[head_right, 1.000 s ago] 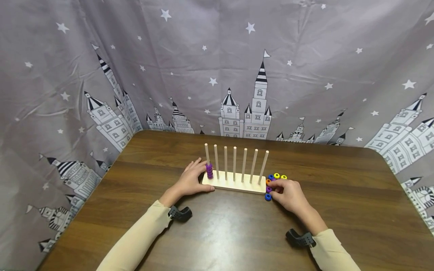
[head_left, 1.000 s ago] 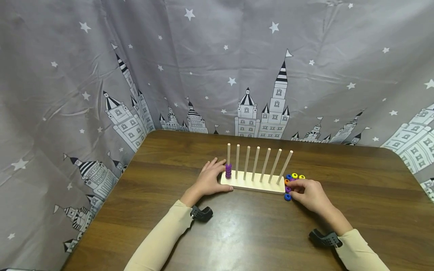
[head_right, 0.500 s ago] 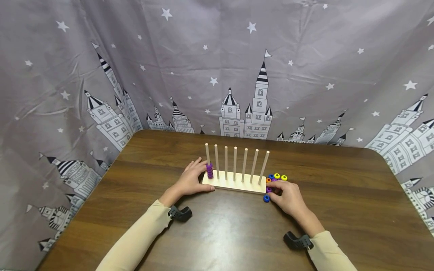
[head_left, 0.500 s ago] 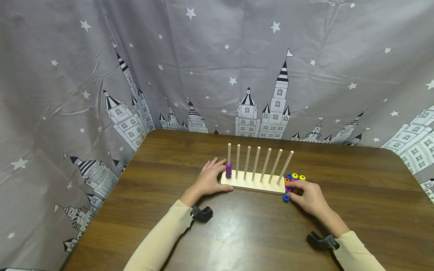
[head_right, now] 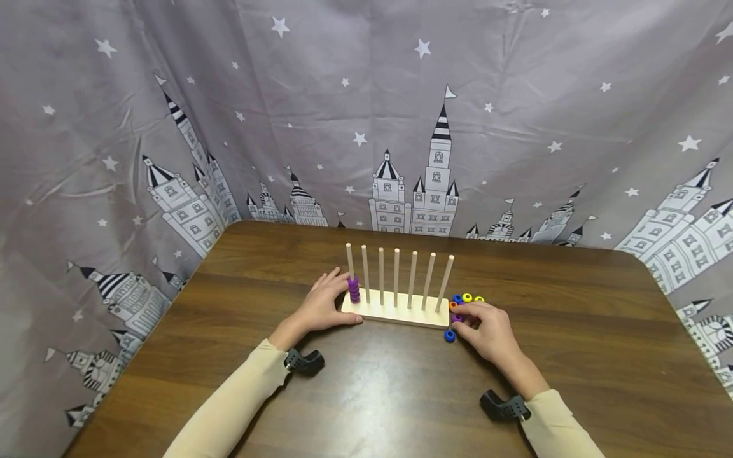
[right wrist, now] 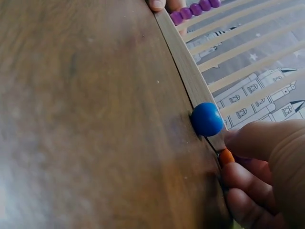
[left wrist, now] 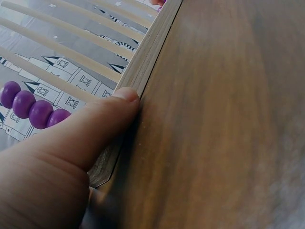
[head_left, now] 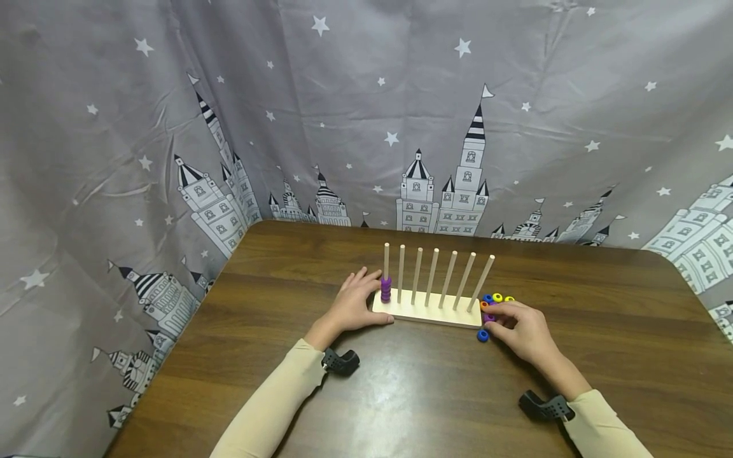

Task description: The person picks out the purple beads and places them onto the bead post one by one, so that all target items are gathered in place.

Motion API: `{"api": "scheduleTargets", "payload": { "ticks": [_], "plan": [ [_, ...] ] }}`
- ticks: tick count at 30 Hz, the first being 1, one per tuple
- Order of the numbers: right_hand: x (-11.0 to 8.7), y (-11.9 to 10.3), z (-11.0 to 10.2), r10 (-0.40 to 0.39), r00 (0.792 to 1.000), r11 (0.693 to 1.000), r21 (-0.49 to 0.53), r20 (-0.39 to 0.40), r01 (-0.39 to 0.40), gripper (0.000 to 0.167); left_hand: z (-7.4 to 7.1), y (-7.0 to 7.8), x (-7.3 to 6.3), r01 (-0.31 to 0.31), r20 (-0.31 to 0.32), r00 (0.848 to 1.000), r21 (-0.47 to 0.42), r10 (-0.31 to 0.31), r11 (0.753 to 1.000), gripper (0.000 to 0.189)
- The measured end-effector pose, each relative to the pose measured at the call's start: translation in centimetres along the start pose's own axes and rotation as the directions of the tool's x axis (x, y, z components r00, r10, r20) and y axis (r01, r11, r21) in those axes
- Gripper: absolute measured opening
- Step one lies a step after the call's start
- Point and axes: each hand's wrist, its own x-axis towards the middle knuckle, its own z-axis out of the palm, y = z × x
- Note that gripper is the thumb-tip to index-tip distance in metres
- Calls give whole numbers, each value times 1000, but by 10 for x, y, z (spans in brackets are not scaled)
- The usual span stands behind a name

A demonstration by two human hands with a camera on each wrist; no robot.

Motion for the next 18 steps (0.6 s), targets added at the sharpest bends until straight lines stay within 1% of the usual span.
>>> {"api": "scheduleTargets", "payload": {
  "ticks": [4, 10, 13, 18],
  "plan": [
    [0, -1, -2, -17, 999, 999, 28, -30, 18, 29, 0, 0, 0, -1, 0, 1000, -2, 1, 1000, 70],
    [-1, -1, -2, 2, 999, 997, 75, -37, 1, 28, 0, -1, -1, 0, 0, 1000, 0, 0, 1000, 70],
    [-1, -2, -2, 34, 999, 995, 95, -13, -32, 28, 1, -1, -1, -3, -2, 1000, 0, 3, 1000, 70],
    [0, -4, -5, 116, 992, 985, 122, 44, -120, 27, 1, -1, 0, -10, -10, 1000, 5, 10, 1000, 69]
  ]
}}
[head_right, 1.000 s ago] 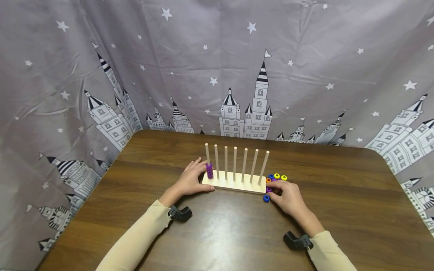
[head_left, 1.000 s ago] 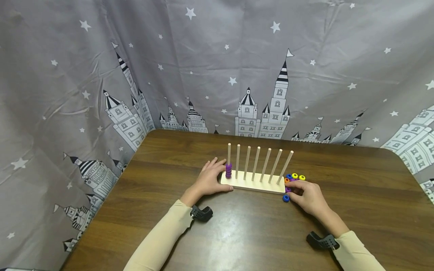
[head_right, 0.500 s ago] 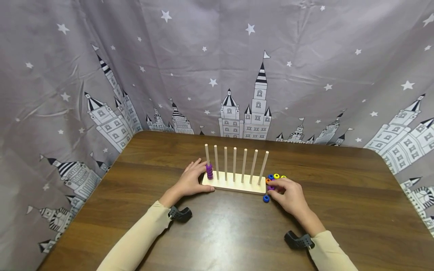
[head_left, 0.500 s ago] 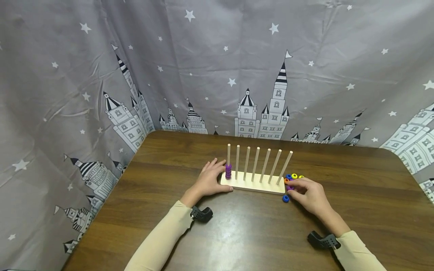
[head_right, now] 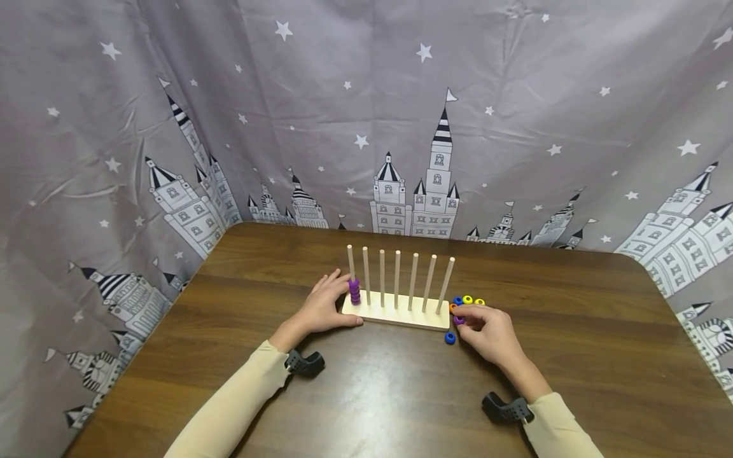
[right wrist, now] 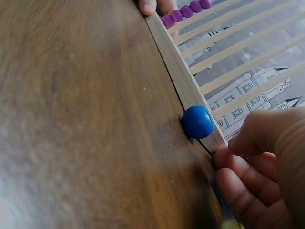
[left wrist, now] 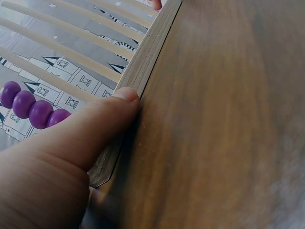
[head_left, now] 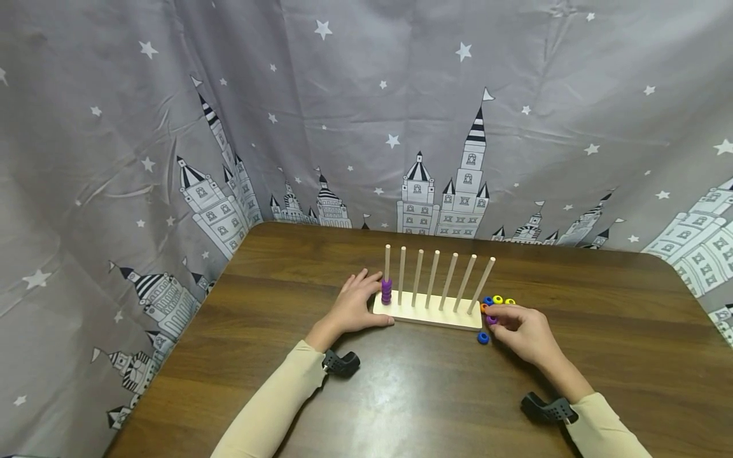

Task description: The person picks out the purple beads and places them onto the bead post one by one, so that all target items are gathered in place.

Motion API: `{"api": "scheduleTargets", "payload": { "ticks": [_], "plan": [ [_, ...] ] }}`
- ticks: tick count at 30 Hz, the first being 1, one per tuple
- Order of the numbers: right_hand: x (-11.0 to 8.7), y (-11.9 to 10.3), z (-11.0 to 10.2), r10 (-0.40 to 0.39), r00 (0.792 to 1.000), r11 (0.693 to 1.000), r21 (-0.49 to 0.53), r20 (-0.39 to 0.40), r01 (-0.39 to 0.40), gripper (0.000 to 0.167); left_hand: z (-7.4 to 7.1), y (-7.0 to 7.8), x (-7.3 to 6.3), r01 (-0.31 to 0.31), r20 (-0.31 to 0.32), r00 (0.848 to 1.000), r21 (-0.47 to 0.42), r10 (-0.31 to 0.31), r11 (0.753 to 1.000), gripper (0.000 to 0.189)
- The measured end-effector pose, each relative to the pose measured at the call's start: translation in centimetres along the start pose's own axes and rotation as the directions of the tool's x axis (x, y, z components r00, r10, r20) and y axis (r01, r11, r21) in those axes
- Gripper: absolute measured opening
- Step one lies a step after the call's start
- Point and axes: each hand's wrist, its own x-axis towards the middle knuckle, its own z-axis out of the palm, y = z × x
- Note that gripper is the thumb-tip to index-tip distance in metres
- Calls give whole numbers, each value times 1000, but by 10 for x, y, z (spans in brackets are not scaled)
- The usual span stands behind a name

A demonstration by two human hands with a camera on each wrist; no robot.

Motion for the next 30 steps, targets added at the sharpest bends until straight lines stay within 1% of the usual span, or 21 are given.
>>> {"api": "scheduleTargets", "payload": {
  "ticks": [3, 5, 14, 22, 30],
  "plan": [
    [0, -2, -2, 39, 999, 999, 1, 21, -39, 24, 0, 1, 0, 0, 1, 1000, 1, 0, 1000, 69],
    [0, -2, -2, 50, 998, 999, 1, 30, -50, 23, -1, 1, 0, 0, 3, 1000, 0, 0, 1000, 69],
    [0, -3, -3, 52, 998, 995, 79, 44, -55, 20, -1, 0, 0, 3, 8, 1000, 0, -3, 1000, 70],
    [3, -8, -7, 80, 996, 994, 70, 38, -83, 19, -1, 0, -1, 7, 13, 1000, -2, -7, 1000, 71],
    [5, -9, -10, 63, 997, 996, 68, 35, -66, 18, -1, -1, -1, -2, 8, 1000, 1, 2, 1000, 71]
  ]
}}
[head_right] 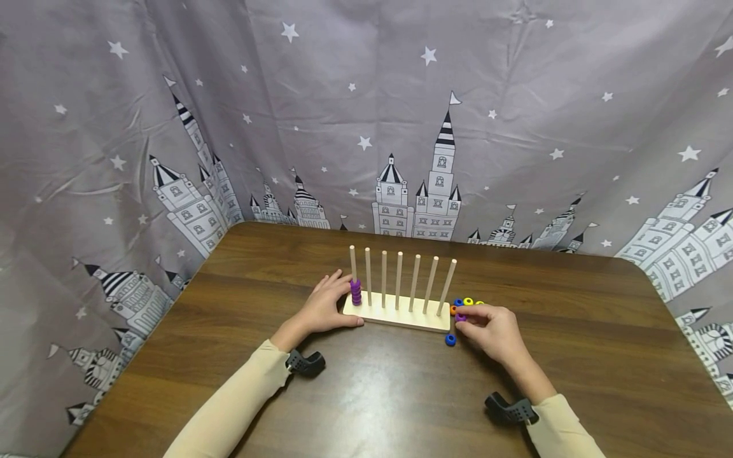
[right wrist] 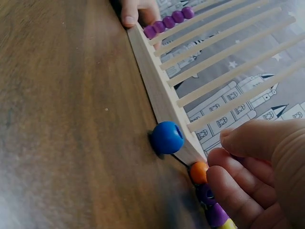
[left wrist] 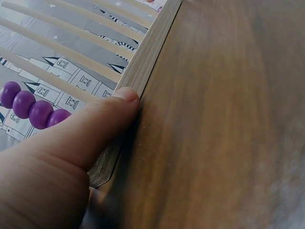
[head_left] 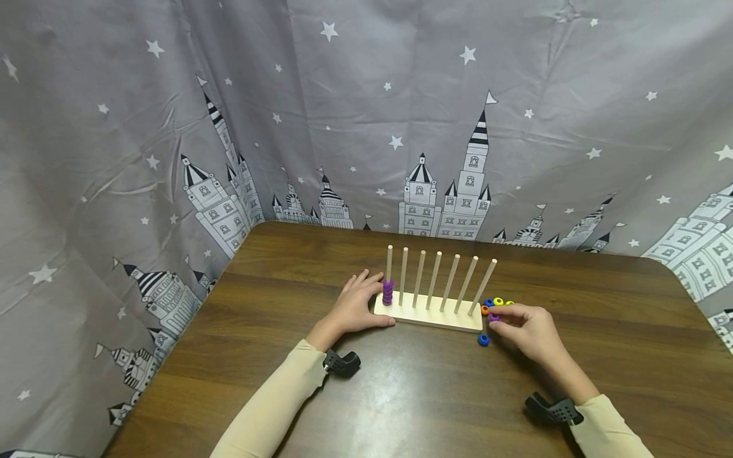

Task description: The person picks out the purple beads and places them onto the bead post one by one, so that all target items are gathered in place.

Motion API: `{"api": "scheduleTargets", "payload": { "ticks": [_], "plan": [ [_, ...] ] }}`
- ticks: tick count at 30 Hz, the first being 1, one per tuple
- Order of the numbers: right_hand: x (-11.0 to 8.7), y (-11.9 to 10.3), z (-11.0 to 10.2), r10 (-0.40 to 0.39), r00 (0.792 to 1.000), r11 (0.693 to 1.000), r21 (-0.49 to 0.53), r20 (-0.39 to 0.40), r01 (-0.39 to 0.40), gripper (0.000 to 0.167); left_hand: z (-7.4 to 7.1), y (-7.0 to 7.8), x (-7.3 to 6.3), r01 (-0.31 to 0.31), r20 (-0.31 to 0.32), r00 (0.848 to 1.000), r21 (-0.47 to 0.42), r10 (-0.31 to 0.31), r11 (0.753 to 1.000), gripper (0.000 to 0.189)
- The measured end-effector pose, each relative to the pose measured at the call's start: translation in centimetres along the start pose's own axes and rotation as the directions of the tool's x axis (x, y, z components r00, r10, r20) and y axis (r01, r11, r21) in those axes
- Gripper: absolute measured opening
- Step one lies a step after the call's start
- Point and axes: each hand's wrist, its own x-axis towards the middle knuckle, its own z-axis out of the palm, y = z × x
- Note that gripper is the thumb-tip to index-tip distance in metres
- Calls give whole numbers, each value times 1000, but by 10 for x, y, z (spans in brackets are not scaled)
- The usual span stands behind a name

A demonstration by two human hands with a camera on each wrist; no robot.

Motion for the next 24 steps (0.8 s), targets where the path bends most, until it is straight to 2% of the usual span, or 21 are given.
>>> {"api": "scheduleTargets", "payload": {
  "ticks": [12, 20, 24],
  "plan": [
    [6, -3, -7, -10, 1000, 1000, 13, -17, 10, 17, 0, 1, 0, -1, -5, 1000, -3, 1, 1000, 72],
    [13, -16, -18, 53, 998, 998, -48, 27, -52, 21, 0, 1, -1, -1, -8, 1000, -3, 1, 1000, 72],
    [18, -21, -25, 48, 998, 997, -58, 41, -45, 22, -1, 2, -1, -1, -11, 1000, -10, 1, 1000, 72]
  ]
}}
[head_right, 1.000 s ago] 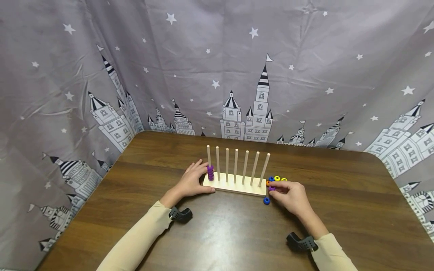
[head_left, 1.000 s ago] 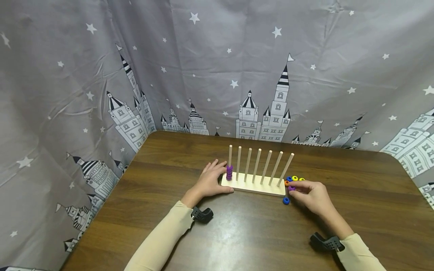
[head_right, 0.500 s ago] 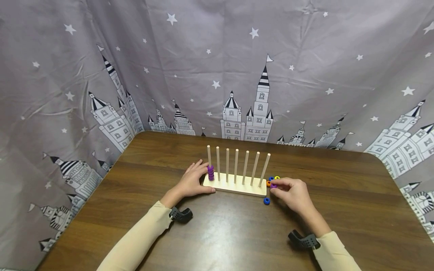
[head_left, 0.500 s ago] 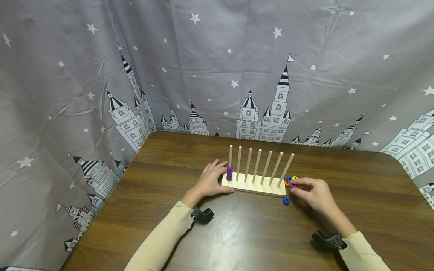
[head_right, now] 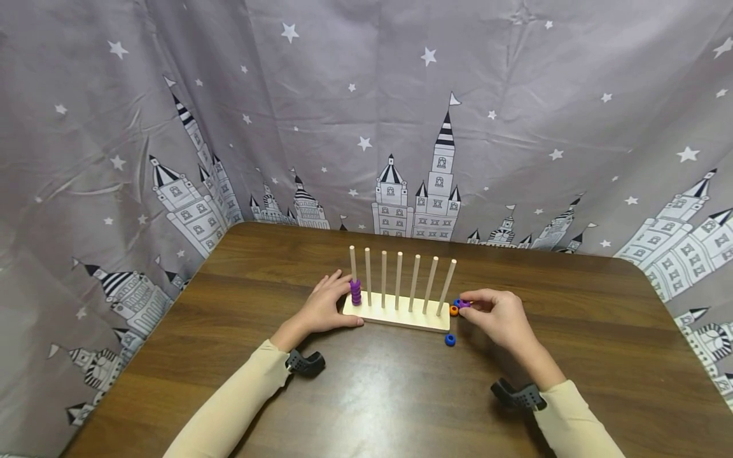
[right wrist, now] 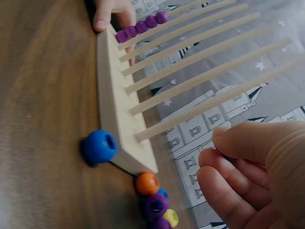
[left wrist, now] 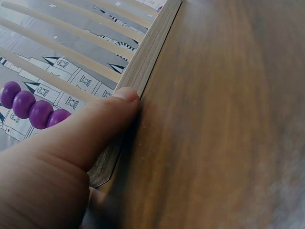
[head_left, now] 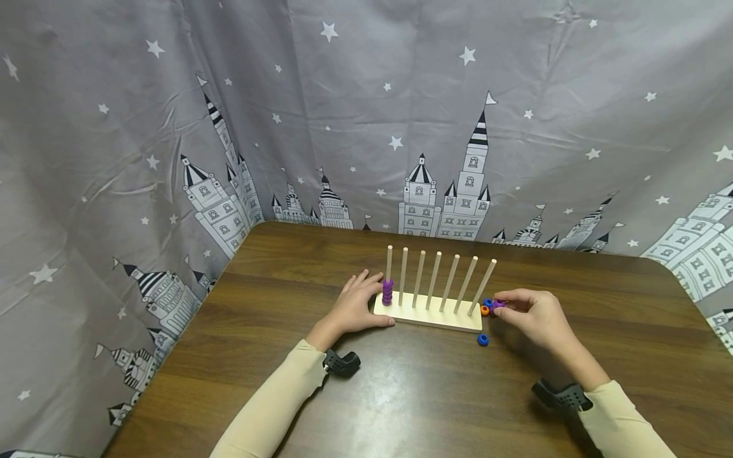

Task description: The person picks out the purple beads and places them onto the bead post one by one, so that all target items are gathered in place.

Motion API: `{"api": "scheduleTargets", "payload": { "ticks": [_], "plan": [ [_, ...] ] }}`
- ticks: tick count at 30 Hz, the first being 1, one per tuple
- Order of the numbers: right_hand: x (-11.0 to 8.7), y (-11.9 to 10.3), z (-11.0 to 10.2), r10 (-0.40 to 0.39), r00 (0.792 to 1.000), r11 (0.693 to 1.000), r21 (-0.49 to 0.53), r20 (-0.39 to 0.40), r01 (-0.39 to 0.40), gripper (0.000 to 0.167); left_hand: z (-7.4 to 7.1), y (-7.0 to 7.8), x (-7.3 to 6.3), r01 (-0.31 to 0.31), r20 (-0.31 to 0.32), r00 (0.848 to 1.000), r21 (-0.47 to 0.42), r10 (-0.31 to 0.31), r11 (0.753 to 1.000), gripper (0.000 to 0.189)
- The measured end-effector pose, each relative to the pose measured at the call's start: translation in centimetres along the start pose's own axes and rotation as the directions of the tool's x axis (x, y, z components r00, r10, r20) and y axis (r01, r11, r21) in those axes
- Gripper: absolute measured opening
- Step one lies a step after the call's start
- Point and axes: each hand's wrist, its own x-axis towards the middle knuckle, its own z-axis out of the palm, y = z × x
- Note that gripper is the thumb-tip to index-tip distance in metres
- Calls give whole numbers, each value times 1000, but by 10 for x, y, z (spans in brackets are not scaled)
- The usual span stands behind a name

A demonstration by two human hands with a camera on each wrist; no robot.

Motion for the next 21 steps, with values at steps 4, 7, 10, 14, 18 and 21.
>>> {"api": "scheduleTargets", "payload": {
  "ticks": [4, 7, 10, 14, 18, 21],
  "plan": [
    [6, -6, -8, -17, 1000, 1000, 7, 2, 17, 22, -1, 0, 0, -2, -2, 1000, -9, 2, 1000, 71],
    [11, -12, -15, -32, 999, 999, 7, 1, 32, 22, -1, 0, -1, 0, 1, 1000, -8, 0, 1000, 71],
    [17, -19, -22, -46, 999, 999, 16, 2, 46, 22, 0, -1, -1, 0, 4, 1000, -8, 0, 1000, 71],
    [27, -29, -32, -54, 999, 998, 32, -1, 54, 22, 0, -1, 0, 1, 5, 1000, -7, -1, 1000, 71],
    [37, -40, -42, -65, 998, 996, 52, -9, 65, 23, 0, -1, 0, 4, 7, 1000, -4, -4, 1000, 71],
    [44, -47, -48, -62, 998, 995, 81, -8, 62, 24, 0, -1, 0, 7, 7, 1000, -3, -7, 1000, 71]
  ]
}}
